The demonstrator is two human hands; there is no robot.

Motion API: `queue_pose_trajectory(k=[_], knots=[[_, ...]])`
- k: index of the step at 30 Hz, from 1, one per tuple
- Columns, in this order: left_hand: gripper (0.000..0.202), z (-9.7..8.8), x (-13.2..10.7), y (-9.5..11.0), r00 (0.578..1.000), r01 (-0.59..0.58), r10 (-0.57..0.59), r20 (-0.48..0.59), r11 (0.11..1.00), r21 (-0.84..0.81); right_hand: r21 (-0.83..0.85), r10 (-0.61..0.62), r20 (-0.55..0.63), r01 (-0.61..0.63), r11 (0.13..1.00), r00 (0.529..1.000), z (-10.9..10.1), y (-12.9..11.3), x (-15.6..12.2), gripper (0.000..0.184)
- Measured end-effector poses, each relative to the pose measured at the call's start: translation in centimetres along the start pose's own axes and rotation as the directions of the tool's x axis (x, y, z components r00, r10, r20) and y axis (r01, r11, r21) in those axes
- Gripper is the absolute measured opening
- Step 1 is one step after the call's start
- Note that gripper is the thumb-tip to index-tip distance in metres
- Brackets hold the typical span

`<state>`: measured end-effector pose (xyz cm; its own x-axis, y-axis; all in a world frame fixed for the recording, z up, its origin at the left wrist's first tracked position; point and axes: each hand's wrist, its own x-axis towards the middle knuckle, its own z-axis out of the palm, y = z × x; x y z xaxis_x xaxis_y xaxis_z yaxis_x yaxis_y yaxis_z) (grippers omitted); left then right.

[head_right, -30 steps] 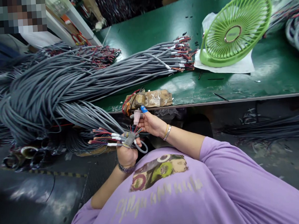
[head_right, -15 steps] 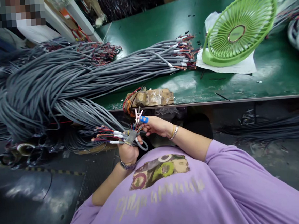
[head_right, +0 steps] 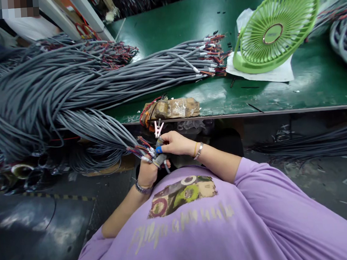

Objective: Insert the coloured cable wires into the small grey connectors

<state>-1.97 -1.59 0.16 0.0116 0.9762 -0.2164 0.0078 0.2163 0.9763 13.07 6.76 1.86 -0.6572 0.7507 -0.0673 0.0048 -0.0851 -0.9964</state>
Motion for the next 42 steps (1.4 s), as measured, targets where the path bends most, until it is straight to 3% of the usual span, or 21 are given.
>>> queue_pose_trajectory(k=[4, 11, 14, 17, 19, 25, 32, 34, 38, 40, 42], knots=[[0.025, 0.2, 0.0, 0.6, 0.999, 0.014, -0.015, -0.033, 0.999, -0.044, 0.045, -0.029, 0.009, 0.028, 0.999, 1.000, -0.4, 0.0, -0.5, 0.023], [0.026, 0.5, 0.3, -0.5, 0.979, -0.099, 0.070, -0.192, 0.984, -0.149, 0.258, 0.127, -0.024, -0.117, 0.959, 0.992, -0.6, 0.7, -2.0, 0.036], [0.027, 0.5, 0.3, -0.7, 0.986, -0.097, 0.075, -0.146, 0.984, -0.148, 0.314, 0.094, -0.069, -0.067, 0.947, 0.993, 0.5, 0.8, -2.1, 0.030], [0.026, 0.4, 0.2, -0.7, 0.996, -0.057, 0.047, -0.073, 0.989, -0.140, 0.343, 0.072, -0.013, -0.063, 0.937, 0.997, 1.5, 0.5, -1.8, 0.028], [0.025, 0.4, 0.1, -0.8, 0.994, -0.075, 0.063, -0.084, 0.986, -0.147, 0.356, 0.064, -0.002, -0.059, 0.932, 0.998, 1.8, 0.3, -1.6, 0.026], [0.028, 0.8, 0.4, -0.6, 0.965, -0.173, 0.121, -0.233, 0.961, -0.217, 0.333, 0.090, -0.159, -0.032, 0.942, 0.983, 2.1, 0.6, -1.1, 0.022], [0.027, 1.0, 0.6, -0.9, 0.964, -0.169, 0.115, -0.238, 0.960, -0.223, 0.336, 0.066, -0.008, -0.060, 0.940, 0.998, 2.0, 0.5, -1.1, 0.033], [0.026, 1.0, 0.5, -0.8, 0.965, -0.174, 0.119, -0.233, 0.957, -0.232, 0.361, 0.074, -0.012, -0.065, 0.930, 0.997, 1.7, 0.7, -1.1, 0.035], [0.026, 0.6, 0.3, -0.3, 0.967, -0.198, 0.141, -0.213, 0.939, -0.280, 0.549, 0.162, -0.037, -0.115, 0.828, 0.986, 0.3, 1.7, -0.6, 0.042], [0.026, 0.3, 0.3, 0.0, 0.976, -0.190, 0.142, -0.168, 0.929, -0.319, 0.646, 0.226, -0.014, -0.164, 0.745, 0.974, -0.4, 2.3, 0.1, 0.048], [0.026, 0.1, 0.6, 0.4, 0.986, -0.162, 0.135, -0.100, 0.923, -0.350, 0.671, 0.246, -0.017, -0.171, 0.721, 0.969, -0.8, 2.7, 1.0, 0.048]])
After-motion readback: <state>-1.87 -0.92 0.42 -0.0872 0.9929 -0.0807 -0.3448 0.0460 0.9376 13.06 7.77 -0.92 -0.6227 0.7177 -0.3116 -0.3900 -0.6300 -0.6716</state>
